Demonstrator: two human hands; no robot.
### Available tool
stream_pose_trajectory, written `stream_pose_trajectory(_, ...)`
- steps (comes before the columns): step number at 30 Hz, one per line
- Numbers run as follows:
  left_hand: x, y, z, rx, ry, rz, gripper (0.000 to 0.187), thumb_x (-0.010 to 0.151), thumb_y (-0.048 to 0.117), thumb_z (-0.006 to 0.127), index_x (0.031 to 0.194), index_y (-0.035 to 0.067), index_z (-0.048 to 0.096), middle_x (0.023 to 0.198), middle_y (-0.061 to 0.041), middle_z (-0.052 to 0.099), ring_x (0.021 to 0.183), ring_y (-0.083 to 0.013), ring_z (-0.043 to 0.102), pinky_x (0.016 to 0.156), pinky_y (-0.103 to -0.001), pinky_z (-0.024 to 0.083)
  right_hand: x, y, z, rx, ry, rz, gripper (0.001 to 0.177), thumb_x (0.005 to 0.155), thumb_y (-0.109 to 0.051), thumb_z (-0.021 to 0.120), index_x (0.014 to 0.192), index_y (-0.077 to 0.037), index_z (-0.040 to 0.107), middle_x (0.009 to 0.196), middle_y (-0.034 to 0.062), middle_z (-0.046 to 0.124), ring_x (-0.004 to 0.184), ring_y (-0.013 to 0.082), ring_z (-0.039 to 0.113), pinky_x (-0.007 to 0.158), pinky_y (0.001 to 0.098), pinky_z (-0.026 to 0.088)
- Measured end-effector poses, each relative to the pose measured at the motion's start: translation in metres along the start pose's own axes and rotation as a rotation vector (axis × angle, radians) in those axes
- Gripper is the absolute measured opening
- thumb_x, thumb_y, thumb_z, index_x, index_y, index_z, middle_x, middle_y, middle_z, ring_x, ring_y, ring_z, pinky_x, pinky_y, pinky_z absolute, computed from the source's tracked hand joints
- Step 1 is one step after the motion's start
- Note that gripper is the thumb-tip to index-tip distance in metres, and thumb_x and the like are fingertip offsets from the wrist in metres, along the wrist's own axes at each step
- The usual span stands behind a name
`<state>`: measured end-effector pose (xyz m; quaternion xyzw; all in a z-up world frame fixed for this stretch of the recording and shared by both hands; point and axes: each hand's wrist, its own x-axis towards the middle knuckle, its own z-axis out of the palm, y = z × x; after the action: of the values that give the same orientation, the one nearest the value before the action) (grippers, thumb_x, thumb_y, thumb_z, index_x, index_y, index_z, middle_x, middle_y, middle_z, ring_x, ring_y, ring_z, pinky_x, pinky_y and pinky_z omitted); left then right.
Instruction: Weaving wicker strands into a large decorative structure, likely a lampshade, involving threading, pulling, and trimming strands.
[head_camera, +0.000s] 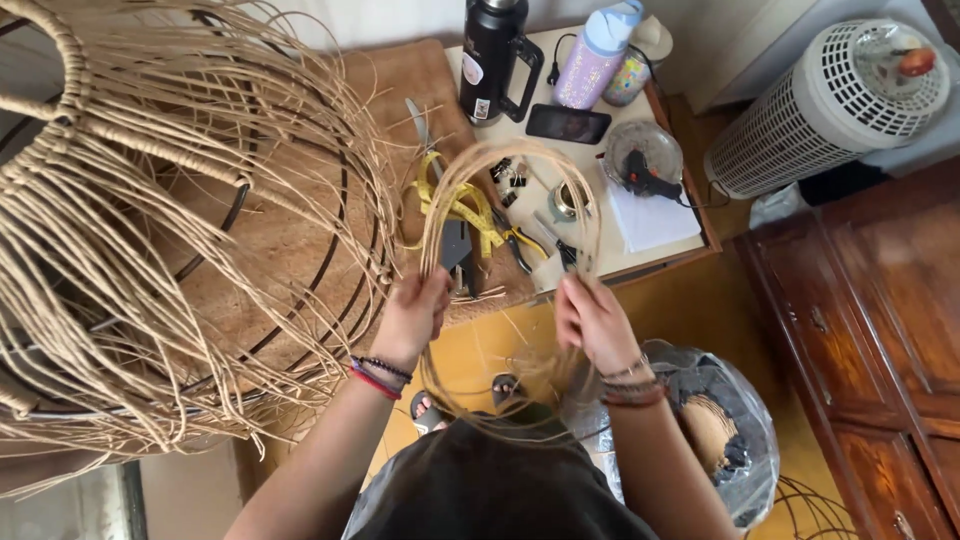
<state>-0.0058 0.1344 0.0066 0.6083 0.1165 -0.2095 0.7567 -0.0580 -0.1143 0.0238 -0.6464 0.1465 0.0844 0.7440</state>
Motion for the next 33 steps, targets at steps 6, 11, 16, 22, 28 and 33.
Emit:
stream_pose_trajectory(6,0.016,-0.005,0.004,0.336,-0.185,0.014,0.066,0.076,0.049,0.087,0.128,0.012,0.071,0.108,-0.010,0.077,0.080,-0.0181,0.069,0.061,-0.026,0.054,0.062,-0.050,0.030,0.417,-0.368,0.039,0.027,0.110,-0.038,0.039,0.095,-0.016,0.045,0.069,-0.0125,0.016,0.040,-0.0008,0.024,0.033,0.0178,0.025)
stream_pose_trajectory(11,0.002,0.003,0.047,0.004,-0.297,0.126,0.055,0.087,0.027,0.079,0.131,-0.002,0.062,0.100,-0.018,0.062,0.089,-0.0264,0.056,0.072,-0.038,0.045,0.132,-0.066,0.050,0.580,-0.527,-0.032,0.025,0.111,-0.038,0.040,0.095,-0.019,0.045,0.065,-0.0125,0.016,0.039,-0.0018,0.020,0.032,0.0140,0.024)
stream_pose_trajectory(16,0.023,0.027,0.069,-0.257,-0.069,-0.098,0.050,0.097,0.048,0.063,0.085,0.000,0.070,0.054,-0.009,0.056,0.037,-0.0122,0.052,0.032,-0.024,0.037,0.213,-0.043,0.046,0.444,-0.427,0.029,0.025,0.109,-0.040,0.043,0.092,-0.022,0.049,0.065,-0.0164,0.014,0.042,-0.0035,0.020,0.036,0.0115,0.020)
stream_pose_trajectory(22,0.107,-0.012,0.073,0.113,0.053,0.132,0.036,0.099,0.032,0.070,0.077,0.004,0.072,0.056,-0.011,0.065,0.056,-0.0117,0.056,0.052,-0.027,0.047,0.243,-0.002,0.029,0.116,-0.303,0.124,0.036,0.096,-0.040,0.069,0.122,-0.016,0.062,0.083,0.0006,0.068,0.068,0.0121,0.068,0.060,0.0224,0.053)
stream_pose_trajectory(28,0.182,0.031,0.090,-0.114,0.274,0.115,0.041,0.100,0.046,0.063,0.088,0.008,0.073,0.064,-0.004,0.063,0.058,-0.0106,0.053,0.055,-0.022,0.042,0.158,-0.054,0.037,-0.579,-0.477,0.329,0.087,0.091,-0.064,0.060,0.154,-0.007,0.041,0.161,0.0158,0.038,0.148,0.0293,0.035,0.123,0.0377,0.025)
stream_pose_trajectory(33,0.230,0.058,0.095,-0.248,0.201,0.086,0.042,0.098,0.052,0.057,0.092,0.015,0.075,0.059,-0.001,0.056,0.046,-0.0104,0.038,0.040,-0.022,0.031,0.187,0.052,-0.008,-0.241,-0.484,0.048,0.023,0.103,-0.008,0.055,0.121,0.006,0.055,0.060,0.0112,0.059,0.037,0.0197,0.059,0.036,0.0288,0.052)
